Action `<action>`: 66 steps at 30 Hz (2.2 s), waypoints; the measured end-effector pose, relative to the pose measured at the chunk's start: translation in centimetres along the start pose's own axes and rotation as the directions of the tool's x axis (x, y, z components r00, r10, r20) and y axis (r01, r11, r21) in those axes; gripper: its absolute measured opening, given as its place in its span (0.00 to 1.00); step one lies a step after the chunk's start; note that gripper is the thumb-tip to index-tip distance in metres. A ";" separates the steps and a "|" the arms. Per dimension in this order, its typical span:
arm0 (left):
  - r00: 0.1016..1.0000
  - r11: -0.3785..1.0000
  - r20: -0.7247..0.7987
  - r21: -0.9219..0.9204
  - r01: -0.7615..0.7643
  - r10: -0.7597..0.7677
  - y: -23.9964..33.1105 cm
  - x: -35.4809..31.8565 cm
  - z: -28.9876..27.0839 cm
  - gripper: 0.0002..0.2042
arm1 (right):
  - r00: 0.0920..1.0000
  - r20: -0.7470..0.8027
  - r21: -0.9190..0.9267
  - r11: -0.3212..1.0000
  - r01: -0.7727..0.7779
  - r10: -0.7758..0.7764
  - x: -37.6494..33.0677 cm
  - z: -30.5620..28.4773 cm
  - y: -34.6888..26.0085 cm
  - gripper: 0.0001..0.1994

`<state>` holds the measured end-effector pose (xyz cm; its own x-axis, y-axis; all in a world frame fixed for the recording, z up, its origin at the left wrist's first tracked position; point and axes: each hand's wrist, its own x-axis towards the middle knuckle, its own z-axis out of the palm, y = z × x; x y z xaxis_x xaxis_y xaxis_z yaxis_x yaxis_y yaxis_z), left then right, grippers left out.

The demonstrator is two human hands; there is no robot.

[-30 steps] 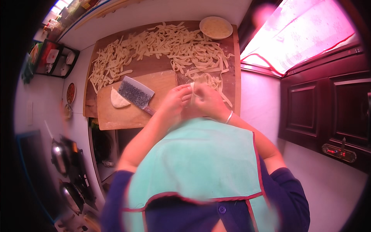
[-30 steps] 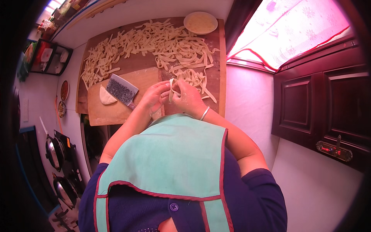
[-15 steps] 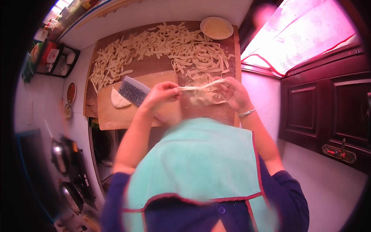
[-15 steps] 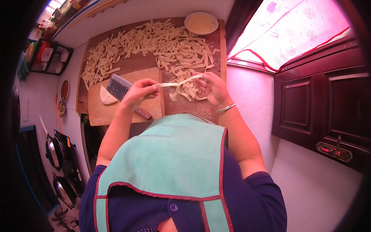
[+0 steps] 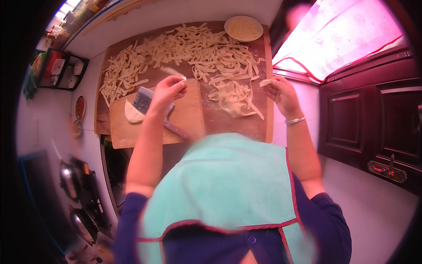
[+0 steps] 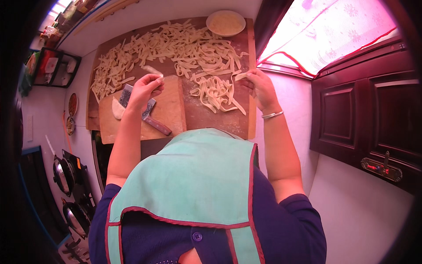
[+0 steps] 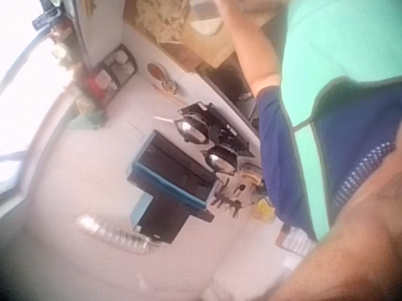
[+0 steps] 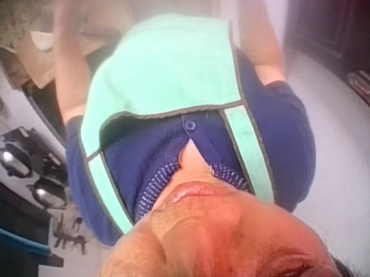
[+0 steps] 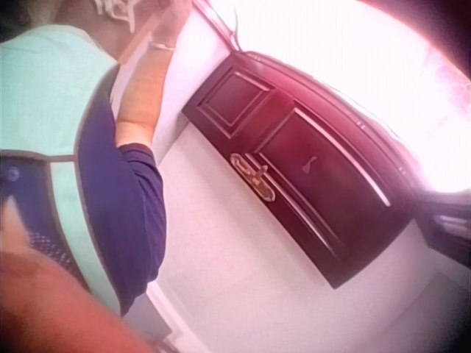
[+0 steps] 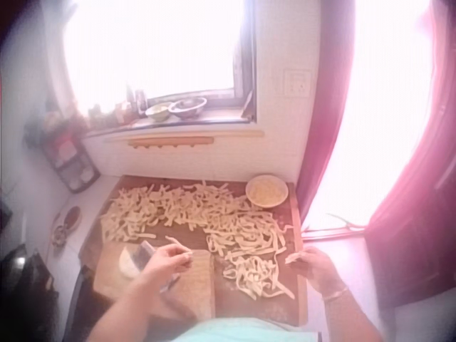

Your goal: The person cuts a piece of dough into thin noodles with a cleaver on a wooden board, then places the noodles into a pot of boiling water and stirs them with chopsticks.

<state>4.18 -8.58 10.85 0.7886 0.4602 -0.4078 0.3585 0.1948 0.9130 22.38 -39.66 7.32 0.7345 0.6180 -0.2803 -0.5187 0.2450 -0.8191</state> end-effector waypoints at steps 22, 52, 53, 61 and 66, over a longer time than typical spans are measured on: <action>0.871 0.847 0.044 -0.216 0.486 -0.489 -11.1 4.4 12.2 0.33 | 0.980 -0.197 -0.764 0.626 -0.153 -0.001 6.0 0.2 12.5 0.24; 0.911 0.768 -0.340 0.639 0.043 0.233 -2.3 14.0 -19.4 0.23 | 0.935 0.320 -0.914 0.213 0.347 -0.151 20.1 16.4 9.2 0.18; 0.927 0.812 -0.307 0.583 0.004 0.216 -3.6 13.9 -18.7 0.22 | 0.938 0.297 -0.930 0.166 0.327 -0.181 18.9 14.7 8.7 0.17; 0.781 0.808 0.545 0.582 -0.091 -0.305 -7.4 3.3 3.2 0.13 | 0.673 0.372 -0.927 0.217 0.306 0.640 3.9 3.8 10.6 0.16; 0.931 0.523 0.306 0.770 -0.366 0.201 -11.1 5.5 8.8 0.16 | 0.940 0.298 -0.955 0.055 0.293 0.167 9.5 5.8 11.8 0.14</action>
<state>8.92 -15.78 -1.65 0.9587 0.2024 -0.1998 0.2836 -0.7336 0.6175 20.67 -26.51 -2.11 0.4734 0.8442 -0.2514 0.6041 -0.5189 -0.6048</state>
